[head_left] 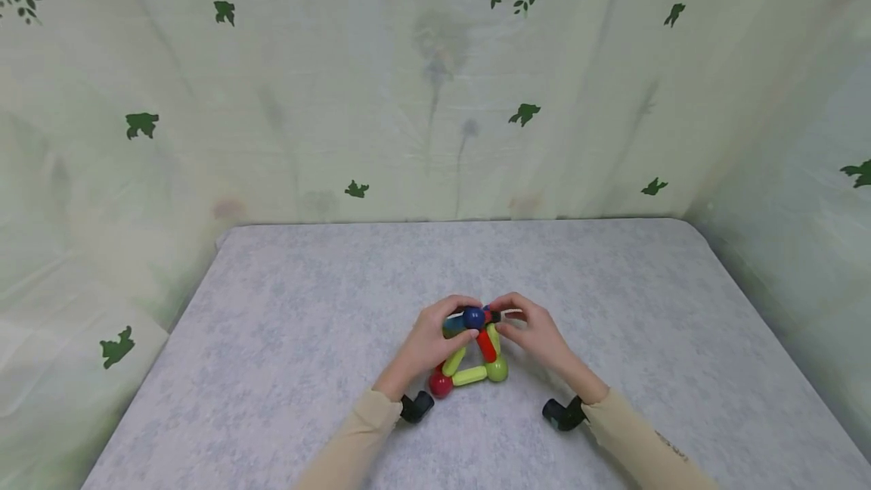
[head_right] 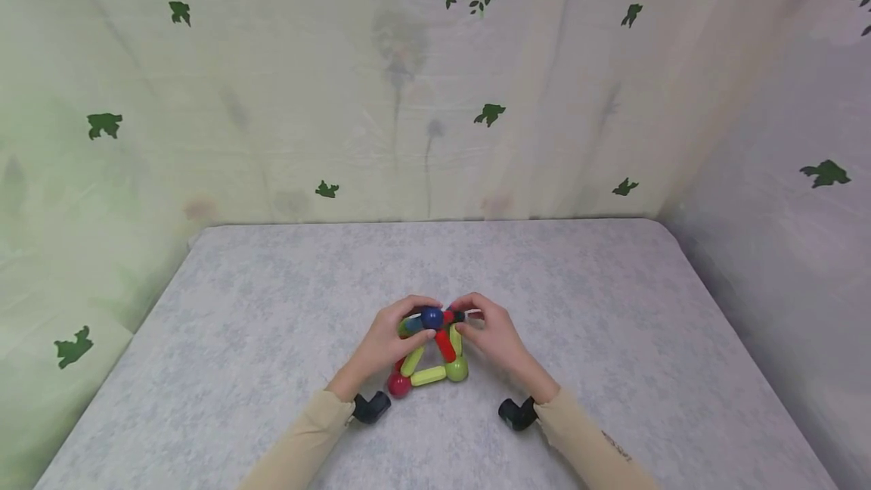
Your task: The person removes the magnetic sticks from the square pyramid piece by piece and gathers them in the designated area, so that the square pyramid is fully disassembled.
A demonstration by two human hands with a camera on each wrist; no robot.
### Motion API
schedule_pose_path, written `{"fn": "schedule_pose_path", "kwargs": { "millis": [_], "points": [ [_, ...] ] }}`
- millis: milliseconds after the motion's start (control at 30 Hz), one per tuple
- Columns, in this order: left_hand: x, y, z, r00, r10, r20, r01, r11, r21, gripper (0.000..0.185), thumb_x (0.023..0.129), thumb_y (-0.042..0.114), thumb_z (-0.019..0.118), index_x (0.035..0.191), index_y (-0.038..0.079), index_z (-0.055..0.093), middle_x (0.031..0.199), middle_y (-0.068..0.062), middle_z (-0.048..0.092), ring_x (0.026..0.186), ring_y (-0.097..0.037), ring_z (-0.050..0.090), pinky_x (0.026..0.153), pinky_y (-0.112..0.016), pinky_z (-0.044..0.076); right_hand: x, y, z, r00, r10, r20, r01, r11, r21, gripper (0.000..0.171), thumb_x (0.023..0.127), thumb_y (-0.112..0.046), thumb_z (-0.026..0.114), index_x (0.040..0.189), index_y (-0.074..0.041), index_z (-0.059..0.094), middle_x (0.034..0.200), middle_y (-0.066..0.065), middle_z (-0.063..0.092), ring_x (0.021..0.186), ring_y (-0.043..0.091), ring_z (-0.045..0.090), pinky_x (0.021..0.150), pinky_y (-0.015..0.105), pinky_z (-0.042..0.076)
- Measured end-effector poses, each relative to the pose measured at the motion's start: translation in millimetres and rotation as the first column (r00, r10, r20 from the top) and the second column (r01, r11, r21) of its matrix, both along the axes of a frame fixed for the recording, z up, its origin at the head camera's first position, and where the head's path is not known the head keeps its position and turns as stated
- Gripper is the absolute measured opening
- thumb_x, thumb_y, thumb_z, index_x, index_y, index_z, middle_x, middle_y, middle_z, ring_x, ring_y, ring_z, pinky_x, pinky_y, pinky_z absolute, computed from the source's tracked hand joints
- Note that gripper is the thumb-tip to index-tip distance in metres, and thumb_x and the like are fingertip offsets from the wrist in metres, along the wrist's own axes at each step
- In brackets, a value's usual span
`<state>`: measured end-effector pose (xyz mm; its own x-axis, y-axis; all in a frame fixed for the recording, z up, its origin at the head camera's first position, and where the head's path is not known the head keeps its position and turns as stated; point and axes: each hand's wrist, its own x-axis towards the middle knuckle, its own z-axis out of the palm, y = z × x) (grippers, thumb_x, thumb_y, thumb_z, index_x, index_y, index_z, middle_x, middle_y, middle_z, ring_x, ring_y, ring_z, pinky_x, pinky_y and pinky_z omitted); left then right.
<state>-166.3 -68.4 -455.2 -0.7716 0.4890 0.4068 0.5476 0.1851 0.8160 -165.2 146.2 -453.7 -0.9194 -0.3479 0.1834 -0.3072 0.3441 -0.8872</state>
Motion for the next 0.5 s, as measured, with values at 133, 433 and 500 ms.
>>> {"fn": "schedule_pose_path", "kwargs": {
  "millis": [133,433,500],
  "points": [
    [-0.7,-0.4,-5.9,1.0,0.026,0.006,-0.026,1.0,0.001,0.036,0.089,0.007,0.068,0.122,0.001,0.057,0.118,-0.01,0.062,0.108,-0.023,0.057,0.096,-0.043,0.044,-12.9,0.8,-13.6,0.997,0.072,-0.031,-0.07,0.996,0.055,0.029,0.09,-0.002,0.064,0.119,-0.003,0.06,0.119,0.012,0.061,0.116,0.032,0.053,0.099,0.054,0.038],
    [-2.6,-4.5,-9.4,0.998,0.052,-0.039,-0.052,0.999,0.0,0.033,0.091,0.007,0.065,0.123,0.007,0.057,0.118,-0.005,0.061,0.107,-0.017,0.058,0.093,-0.036,0.046,-13.8,-2.5,-13.7,0.993,0.086,-0.077,-0.073,0.985,0.157,0.027,0.089,-0.007,0.067,0.115,-0.006,0.062,0.111,0.006,0.063,0.109,0.028,0.054,0.094,0.053,0.041],
    [-3.1,-4.9,-9.0,0.998,0.05,-0.036,-0.05,0.999,-0.002,0.033,0.091,0.006,0.064,0.123,0.007,0.057,0.118,-0.005,0.061,0.107,-0.016,0.058,0.093,-0.035,0.046,-11.5,-2.9,-13.0,0.992,0.081,-0.097,-0.063,0.982,0.177,0.024,0.088,-0.008,0.069,0.112,-0.007,0.063,0.107,0.004,0.064,0.104,0.026,0.056,0.091,0.051,0.044]
  ]
}}
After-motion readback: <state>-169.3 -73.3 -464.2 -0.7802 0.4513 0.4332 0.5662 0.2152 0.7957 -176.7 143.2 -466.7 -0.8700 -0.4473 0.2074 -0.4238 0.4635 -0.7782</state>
